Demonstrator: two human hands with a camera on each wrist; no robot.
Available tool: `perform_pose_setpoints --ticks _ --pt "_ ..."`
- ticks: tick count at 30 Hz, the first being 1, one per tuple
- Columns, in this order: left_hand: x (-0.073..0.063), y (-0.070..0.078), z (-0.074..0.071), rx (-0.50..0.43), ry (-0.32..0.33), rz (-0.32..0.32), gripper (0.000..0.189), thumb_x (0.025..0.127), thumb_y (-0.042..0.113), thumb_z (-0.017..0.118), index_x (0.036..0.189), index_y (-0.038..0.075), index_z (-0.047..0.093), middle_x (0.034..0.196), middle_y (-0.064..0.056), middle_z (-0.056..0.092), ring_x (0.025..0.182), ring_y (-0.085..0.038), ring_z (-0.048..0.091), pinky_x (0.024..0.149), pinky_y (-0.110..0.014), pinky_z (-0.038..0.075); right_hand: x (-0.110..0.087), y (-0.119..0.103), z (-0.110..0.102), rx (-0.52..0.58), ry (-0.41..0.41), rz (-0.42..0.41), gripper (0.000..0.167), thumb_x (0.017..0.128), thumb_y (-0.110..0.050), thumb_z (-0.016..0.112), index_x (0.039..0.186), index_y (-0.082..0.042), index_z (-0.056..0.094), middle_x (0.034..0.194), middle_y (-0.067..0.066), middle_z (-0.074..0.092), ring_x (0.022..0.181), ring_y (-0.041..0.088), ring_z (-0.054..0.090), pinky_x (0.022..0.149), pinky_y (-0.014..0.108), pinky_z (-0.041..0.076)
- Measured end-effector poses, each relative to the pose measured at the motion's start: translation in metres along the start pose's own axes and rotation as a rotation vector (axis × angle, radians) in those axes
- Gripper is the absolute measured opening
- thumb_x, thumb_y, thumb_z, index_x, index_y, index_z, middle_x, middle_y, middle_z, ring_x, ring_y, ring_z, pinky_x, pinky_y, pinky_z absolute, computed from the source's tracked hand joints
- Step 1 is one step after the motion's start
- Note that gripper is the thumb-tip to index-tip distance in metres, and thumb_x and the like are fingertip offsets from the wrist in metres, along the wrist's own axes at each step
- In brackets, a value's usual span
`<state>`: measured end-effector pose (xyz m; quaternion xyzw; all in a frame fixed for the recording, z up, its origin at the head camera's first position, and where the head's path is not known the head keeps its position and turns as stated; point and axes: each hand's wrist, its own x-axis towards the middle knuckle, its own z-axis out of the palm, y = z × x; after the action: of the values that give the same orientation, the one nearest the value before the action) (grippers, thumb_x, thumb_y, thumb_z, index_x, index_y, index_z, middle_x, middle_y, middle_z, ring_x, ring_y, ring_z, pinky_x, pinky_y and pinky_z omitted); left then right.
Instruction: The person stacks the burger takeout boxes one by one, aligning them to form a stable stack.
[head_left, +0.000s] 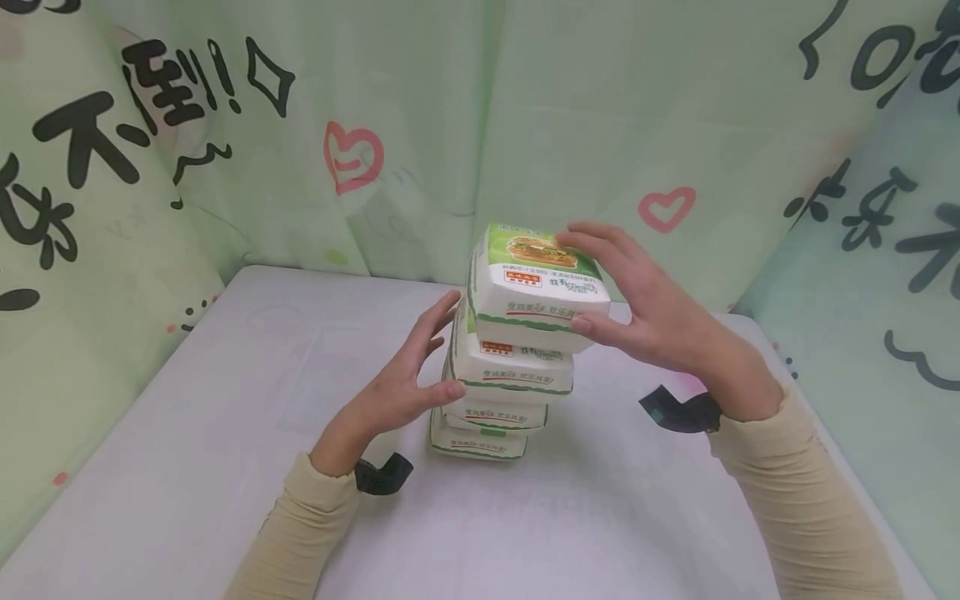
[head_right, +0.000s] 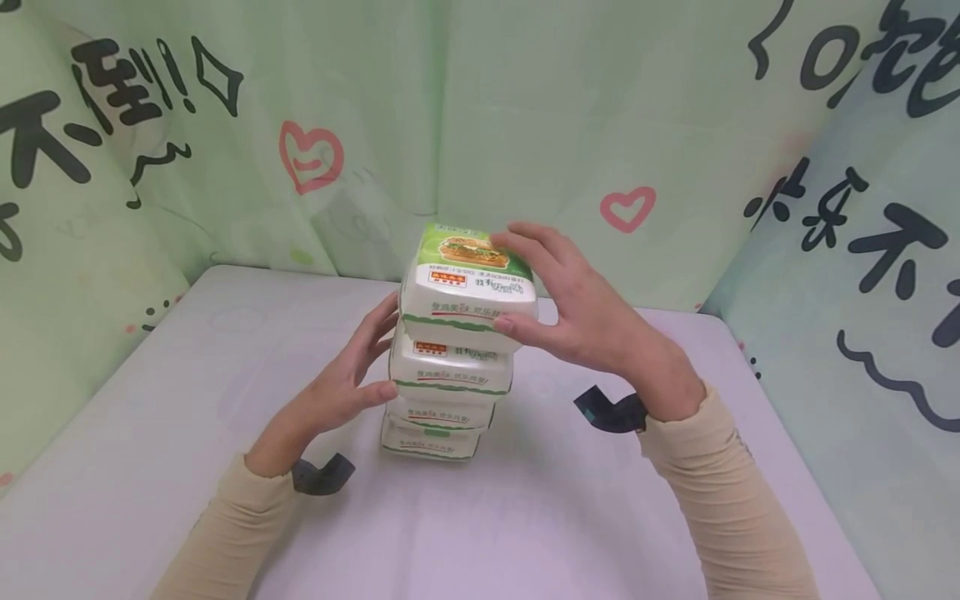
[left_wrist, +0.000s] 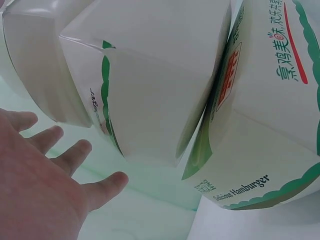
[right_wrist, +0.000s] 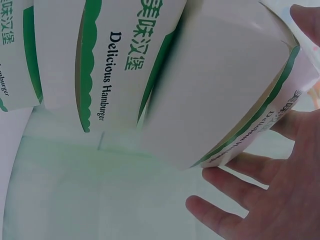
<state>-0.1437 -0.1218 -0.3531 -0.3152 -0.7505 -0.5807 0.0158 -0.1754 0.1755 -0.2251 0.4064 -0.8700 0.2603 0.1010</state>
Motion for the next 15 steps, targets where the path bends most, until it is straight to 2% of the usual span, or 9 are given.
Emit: perform_pose_setpoints --ticks 6,15 --pt "-0.001 -0.001 -0.001 0.009 0.001 -0.004 0.100 0.083 0.072 0.059 0.158 0.034 0.005 0.166 0.008 0.009 0.154 -0.020 0.010 0.121 -0.060 0.019 -0.001 0.001 0.000 -0.001 0.003 0.010 0.077 0.084 -0.026 0.071 0.153 -0.025 0.036 0.158 0.001 0.030 0.143 0.026 0.031 0.105 0.058 0.035" --pt "-0.003 -0.001 -0.002 0.008 0.008 0.001 0.098 0.085 0.071 0.057 0.159 0.032 0.006 0.166 0.006 0.007 0.154 -0.022 0.009 0.121 -0.061 0.018 -0.011 0.004 -0.004 -0.001 0.029 0.068 0.079 0.085 -0.026 0.069 0.154 -0.030 0.032 0.161 -0.003 0.025 0.147 0.026 0.025 0.107 0.069 0.031"
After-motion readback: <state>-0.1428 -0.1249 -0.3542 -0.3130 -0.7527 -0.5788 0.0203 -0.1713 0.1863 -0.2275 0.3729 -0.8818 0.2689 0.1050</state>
